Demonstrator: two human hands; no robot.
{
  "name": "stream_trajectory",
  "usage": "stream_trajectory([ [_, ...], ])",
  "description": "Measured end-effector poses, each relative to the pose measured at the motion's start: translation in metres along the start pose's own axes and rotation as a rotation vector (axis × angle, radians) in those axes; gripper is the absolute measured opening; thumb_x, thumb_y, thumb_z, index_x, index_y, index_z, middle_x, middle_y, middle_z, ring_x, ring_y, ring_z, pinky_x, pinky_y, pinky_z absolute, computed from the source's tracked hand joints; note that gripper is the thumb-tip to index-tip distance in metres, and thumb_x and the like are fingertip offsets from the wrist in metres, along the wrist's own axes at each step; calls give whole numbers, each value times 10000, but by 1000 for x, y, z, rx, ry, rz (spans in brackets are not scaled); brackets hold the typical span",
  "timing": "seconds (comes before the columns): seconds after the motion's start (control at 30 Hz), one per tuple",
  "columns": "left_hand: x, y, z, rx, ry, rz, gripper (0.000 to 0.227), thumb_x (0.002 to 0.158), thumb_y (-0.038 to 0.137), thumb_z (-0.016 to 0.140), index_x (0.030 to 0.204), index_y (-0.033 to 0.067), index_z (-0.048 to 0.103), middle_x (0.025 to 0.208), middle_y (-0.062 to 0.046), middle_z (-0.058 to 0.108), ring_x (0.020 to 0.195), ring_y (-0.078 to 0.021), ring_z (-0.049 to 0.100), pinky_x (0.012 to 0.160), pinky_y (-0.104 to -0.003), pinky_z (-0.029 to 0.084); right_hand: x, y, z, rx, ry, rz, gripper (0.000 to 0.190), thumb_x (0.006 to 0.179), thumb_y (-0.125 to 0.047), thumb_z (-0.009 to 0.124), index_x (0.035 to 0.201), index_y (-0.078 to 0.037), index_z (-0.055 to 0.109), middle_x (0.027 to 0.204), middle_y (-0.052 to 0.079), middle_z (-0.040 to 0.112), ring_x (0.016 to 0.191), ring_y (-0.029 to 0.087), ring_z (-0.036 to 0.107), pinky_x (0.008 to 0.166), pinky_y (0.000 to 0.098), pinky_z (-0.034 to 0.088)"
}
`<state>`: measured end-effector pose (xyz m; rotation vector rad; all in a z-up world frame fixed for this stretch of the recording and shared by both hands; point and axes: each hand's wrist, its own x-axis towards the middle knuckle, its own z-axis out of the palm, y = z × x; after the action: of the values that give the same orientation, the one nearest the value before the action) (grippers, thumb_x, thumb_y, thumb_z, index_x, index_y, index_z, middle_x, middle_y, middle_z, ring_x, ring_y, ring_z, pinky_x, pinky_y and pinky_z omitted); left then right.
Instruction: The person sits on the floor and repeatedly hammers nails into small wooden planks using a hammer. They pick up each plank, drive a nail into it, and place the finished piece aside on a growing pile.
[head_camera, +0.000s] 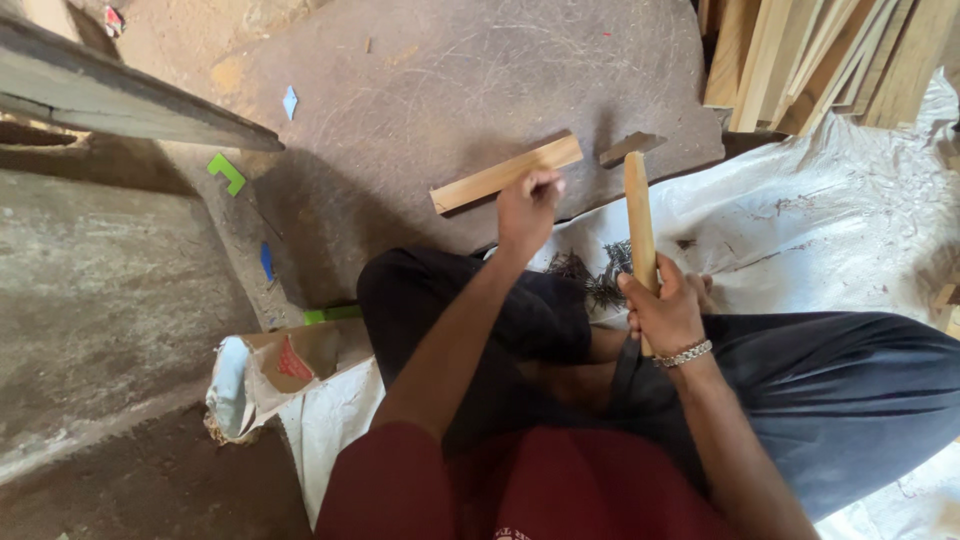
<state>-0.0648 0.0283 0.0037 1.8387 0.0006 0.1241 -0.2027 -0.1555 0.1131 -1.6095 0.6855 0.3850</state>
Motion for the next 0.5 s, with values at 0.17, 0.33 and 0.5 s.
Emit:
stream_trajectory([
  [0.17,49,9,15,11,-49,150,99,932,32,694,1014,57,743,938,-93,772,787,-158,720,732,-290,559,6,10,-2,206,-63,12,340,939,-176,679,1250,-79,581,644,-14,541,432,64,489,356,242,413],
  [0.33,65,8,20,92,-39,238,115,963,78,689,1063,76,746,946,-96,760,797,-181,718,718,-302,547,14,16,-4,248,-84,35,287,960,-160,686,1193,-34,575,645,1,544,436,76,495,353,255,418],
  [0.5,61,1,22,128,-41,144,118,960,97,712,1070,103,756,926,-90,760,753,-190,709,693,-302,545,13,15,-4,295,-93,29,334,939,-160,675,1248,-77,578,636,-10,538,428,66,489,348,245,411],
])
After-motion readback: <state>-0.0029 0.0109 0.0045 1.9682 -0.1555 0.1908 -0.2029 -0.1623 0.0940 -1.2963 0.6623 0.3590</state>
